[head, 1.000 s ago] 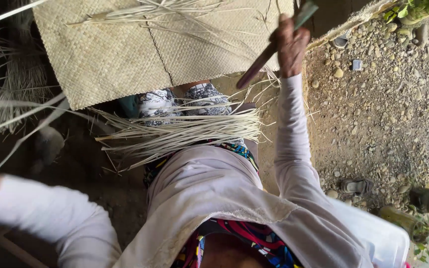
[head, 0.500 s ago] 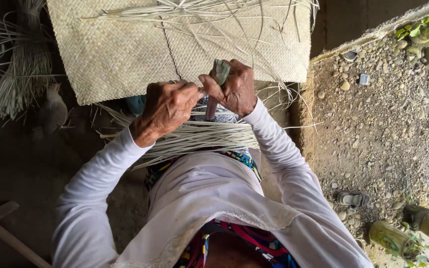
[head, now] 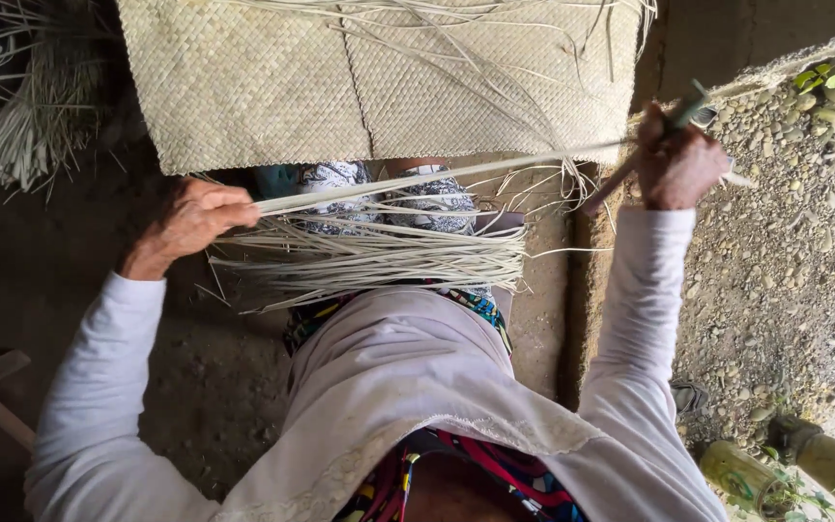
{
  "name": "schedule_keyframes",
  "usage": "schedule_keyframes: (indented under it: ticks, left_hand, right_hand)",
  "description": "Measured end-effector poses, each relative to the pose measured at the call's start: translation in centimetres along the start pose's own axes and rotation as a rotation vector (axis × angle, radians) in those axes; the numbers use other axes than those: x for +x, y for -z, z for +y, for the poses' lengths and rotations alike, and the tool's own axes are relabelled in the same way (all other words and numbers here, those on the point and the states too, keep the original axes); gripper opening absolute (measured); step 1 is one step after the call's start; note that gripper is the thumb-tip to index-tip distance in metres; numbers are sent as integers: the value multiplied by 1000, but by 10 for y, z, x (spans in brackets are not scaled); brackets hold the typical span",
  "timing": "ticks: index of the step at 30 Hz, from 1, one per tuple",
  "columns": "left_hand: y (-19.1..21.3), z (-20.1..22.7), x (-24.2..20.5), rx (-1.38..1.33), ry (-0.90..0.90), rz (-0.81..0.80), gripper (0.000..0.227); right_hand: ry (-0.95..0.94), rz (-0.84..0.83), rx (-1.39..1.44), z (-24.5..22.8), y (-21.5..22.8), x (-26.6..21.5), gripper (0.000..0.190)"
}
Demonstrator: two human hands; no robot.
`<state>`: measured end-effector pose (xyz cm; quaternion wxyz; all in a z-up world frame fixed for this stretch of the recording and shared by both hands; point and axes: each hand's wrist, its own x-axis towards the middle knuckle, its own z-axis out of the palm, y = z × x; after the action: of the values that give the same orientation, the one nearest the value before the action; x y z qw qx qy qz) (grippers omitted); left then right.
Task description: Preparing plant fibers for weaving by pulling them through a handheld scraping tool to smooth and thin them.
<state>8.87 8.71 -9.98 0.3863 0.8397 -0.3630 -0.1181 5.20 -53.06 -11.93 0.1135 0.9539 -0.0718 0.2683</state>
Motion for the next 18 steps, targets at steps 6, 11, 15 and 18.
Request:
schedule_keyframes:
  ticks: [6, 11, 15, 18]
  left_hand:
    - [16, -40, -54, -394, 870, -254, 21]
    - [12, -68, -97, -392, 1069, -523, 16]
    - [31, -79, -62, 159, 523, -374, 40]
    - [47, -87, 5, 876, 823, -418, 43]
  right_hand:
    - [-385, -606, 24, 43, 38, -63, 56]
    - [-593, -1063, -194, 68, 35, -105, 53]
    - [-761, -1000, 154, 58, 49, -89, 57]
    - [-455, -787, 637, 45, 31, -63, 38]
